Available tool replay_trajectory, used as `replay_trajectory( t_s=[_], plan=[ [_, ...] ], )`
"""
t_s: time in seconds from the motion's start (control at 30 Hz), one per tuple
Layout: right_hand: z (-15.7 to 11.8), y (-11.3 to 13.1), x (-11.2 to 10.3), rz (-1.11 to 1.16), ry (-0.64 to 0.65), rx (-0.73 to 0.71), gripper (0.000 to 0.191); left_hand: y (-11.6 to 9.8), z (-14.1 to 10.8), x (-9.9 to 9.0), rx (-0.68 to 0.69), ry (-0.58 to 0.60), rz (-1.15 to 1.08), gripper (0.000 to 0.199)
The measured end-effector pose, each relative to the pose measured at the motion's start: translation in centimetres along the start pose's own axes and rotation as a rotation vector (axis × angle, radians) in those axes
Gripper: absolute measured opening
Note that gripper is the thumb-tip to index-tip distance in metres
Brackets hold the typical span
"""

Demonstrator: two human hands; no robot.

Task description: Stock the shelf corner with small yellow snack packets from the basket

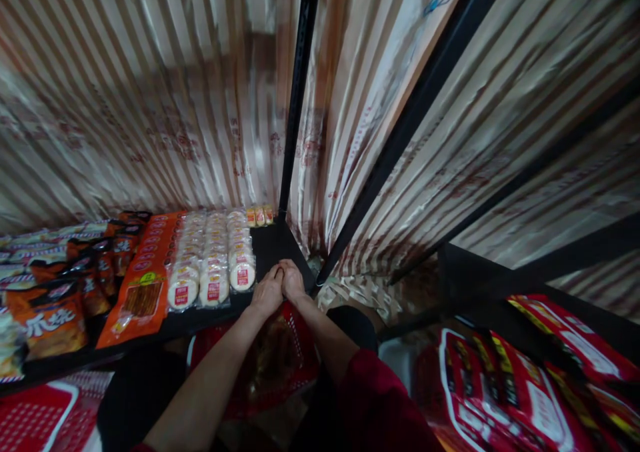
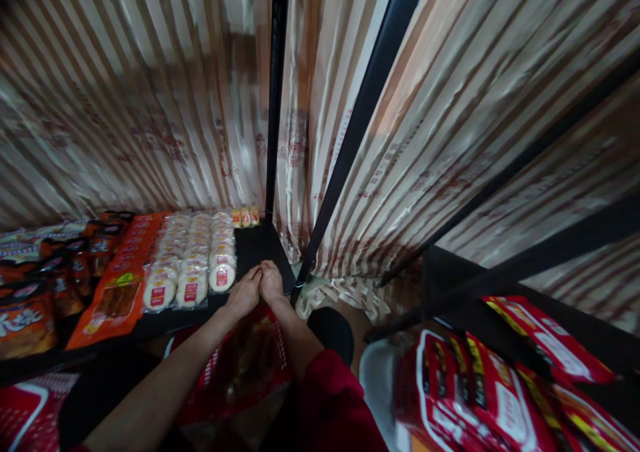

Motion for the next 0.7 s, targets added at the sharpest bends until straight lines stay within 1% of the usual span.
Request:
replay_trajectory(
  t_s=[0.1, 0.33, 0.47, 0.53, 0.6, 0.7],
  plan=[
    [-1.3, -0.2, 0.2, -0.025, -0.007, -0.034, 0.032, -0.4, -1.2, 0.4, 0.012, -0.048, -0.017, 0.051],
    [-4.6, -0.9, -0.3, 0.034, -0.082, -0.117, 0.034, -0.8, -3.6, 1.7, 0.073, -0.115, 0.017, 0.044],
    [-6.6, -1.4, -0.3, 0.104, -0.095, -0.149, 0.035, -1.7, -5.7, 1.9, 0.142, -0.204, 0.037, 0.044],
    [-7.8, -1.9, -0.1, 0.137, -0.083, -0.148, 0.034, -2.3, -7.1, 2.0, 0.177, -0.224, 0.019, 0.045],
    [-9.2, -2.5, 0.2, 0.168, -0.061, -0.138, 0.031, -2.5, -8.4, 2.6, 0.188, -0.201, -0.010, 0.044],
    [-11.1, -3.9, 1.2, 0.196, -0.023, -0.112, 0.030, -2.5, -10.0, 4.3, 0.181, -0.091, -0.053, 0.045]
  ],
)
Point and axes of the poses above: each hand's wrist, its own z-axis towards the middle knuckle, its own x-axis out of the palm, y = z × x, the point moved 9 cm from there along z, towards the middle knuckle, and after that the axes turned 9 degrees about x, right-handed, at the moved point
